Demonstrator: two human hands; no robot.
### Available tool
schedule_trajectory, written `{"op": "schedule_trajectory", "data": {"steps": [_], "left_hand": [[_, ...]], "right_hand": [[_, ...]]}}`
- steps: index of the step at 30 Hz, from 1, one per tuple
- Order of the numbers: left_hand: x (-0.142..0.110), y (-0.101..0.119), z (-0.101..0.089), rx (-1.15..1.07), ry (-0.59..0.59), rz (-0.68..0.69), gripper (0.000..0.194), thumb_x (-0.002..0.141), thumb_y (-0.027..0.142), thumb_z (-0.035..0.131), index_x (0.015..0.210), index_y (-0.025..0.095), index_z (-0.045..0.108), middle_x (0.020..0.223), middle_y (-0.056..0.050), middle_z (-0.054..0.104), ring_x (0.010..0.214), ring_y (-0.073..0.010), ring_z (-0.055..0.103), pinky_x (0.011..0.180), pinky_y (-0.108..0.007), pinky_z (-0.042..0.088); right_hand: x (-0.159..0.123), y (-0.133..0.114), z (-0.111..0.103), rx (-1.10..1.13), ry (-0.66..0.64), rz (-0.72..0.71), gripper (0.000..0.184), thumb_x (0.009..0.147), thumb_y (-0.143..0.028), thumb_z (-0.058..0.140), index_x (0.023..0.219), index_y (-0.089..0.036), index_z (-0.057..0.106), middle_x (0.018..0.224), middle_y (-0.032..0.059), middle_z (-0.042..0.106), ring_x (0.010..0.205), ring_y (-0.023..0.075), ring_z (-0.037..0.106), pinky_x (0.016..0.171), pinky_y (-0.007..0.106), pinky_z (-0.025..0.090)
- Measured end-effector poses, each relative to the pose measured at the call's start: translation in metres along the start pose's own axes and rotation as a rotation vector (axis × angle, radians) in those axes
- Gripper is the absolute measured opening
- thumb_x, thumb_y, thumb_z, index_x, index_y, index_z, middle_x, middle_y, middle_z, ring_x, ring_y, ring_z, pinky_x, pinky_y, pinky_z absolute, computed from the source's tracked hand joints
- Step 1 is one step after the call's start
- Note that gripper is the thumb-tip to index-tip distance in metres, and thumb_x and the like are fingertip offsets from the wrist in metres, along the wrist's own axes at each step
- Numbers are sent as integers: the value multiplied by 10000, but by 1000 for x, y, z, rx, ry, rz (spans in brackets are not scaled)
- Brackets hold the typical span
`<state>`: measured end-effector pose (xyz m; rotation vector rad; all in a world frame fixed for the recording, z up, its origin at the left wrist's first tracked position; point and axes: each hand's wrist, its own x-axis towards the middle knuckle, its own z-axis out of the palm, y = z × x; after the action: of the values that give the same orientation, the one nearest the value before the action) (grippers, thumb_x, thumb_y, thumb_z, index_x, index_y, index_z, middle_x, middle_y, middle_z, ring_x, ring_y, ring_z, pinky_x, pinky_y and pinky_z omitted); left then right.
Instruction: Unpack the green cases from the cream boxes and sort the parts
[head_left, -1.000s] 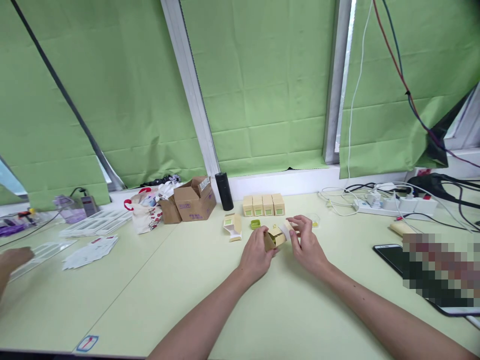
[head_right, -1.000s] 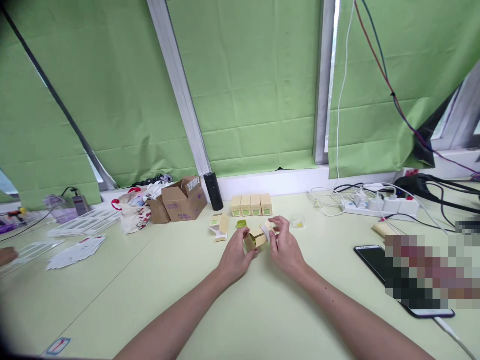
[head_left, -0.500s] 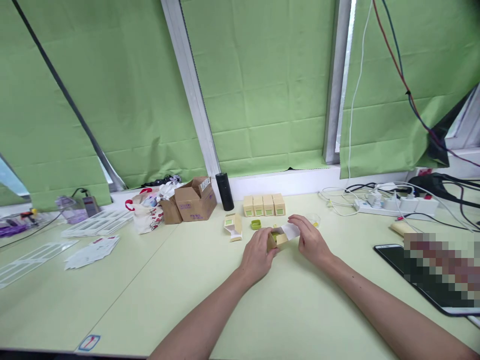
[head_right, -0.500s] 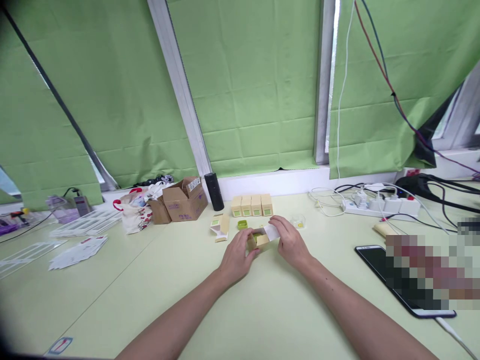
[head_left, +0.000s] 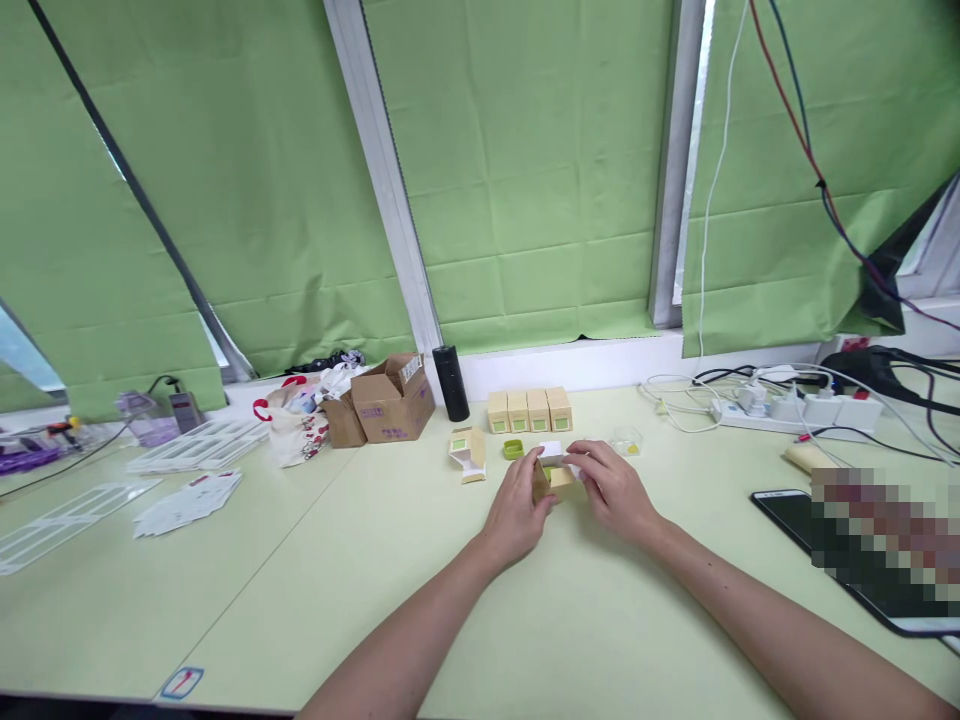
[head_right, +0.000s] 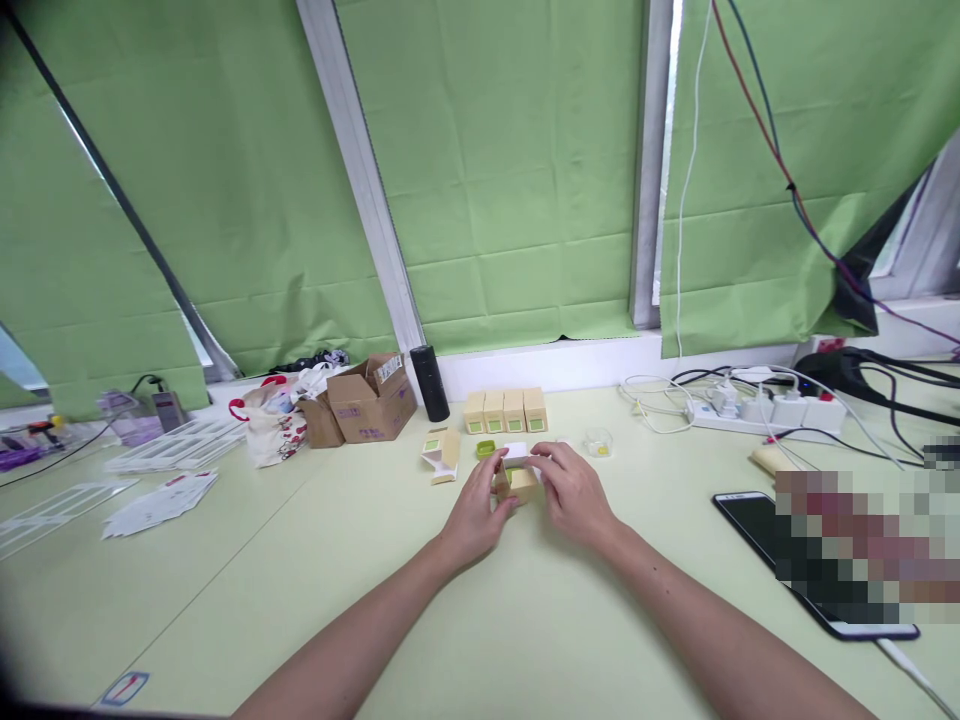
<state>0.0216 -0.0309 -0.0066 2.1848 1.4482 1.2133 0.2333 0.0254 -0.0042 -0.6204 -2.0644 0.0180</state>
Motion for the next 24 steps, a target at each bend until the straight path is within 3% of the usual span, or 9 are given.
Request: {"op": "schedule_trajectory", "data": {"steps": [5,10,14,18,24], "left_hand": [[1,-2,1,-83,7,-39,746,872,138,690,1535,286,383,1495,-136,503,1384,-314,503,1155,-561,450],[2,-1,2,-130,5,-55,725,861,117,677,1512,285,407,1465,-132,521,1361,-312,518,1139,-546,462],[4,-1,2,-169,24,-65,696,843,100,682,1478,266,450,1390,-132,561,1297,-309,557,1102,-534,487],[5,0,0,-174,18,-73,691,832,89,676,1467,250,455,1382,-136,560,1291,-302,561,1070,-505,510],[3,2,-1,-134,3,-70,697,839,79,646,1481,245,433,1384,-143,559,1292,-303,561,1084,-517,497]], "right_hand": [[2,-9,-5,97,43,50,165,981,-158,489,1006,-247,625,1144,98,644,1074,271,613,858,423,530],[1,-9,-9,167,43,55,136,977,-187,509,862,-246,551,1071,82,641,1047,269,593,858,430,515],[2,-11,-12,158,-17,13,114,906,-139,556,900,-251,541,1068,80,634,1055,281,574,858,445,510],[3,-13,-12,83,-99,-8,206,841,-120,614,989,-246,544,1108,86,634,1060,292,572,915,485,503],[5,-15,-10,-41,-141,-44,257,856,-134,614,1087,-235,563,1146,110,644,1070,312,585,953,520,494]]}}
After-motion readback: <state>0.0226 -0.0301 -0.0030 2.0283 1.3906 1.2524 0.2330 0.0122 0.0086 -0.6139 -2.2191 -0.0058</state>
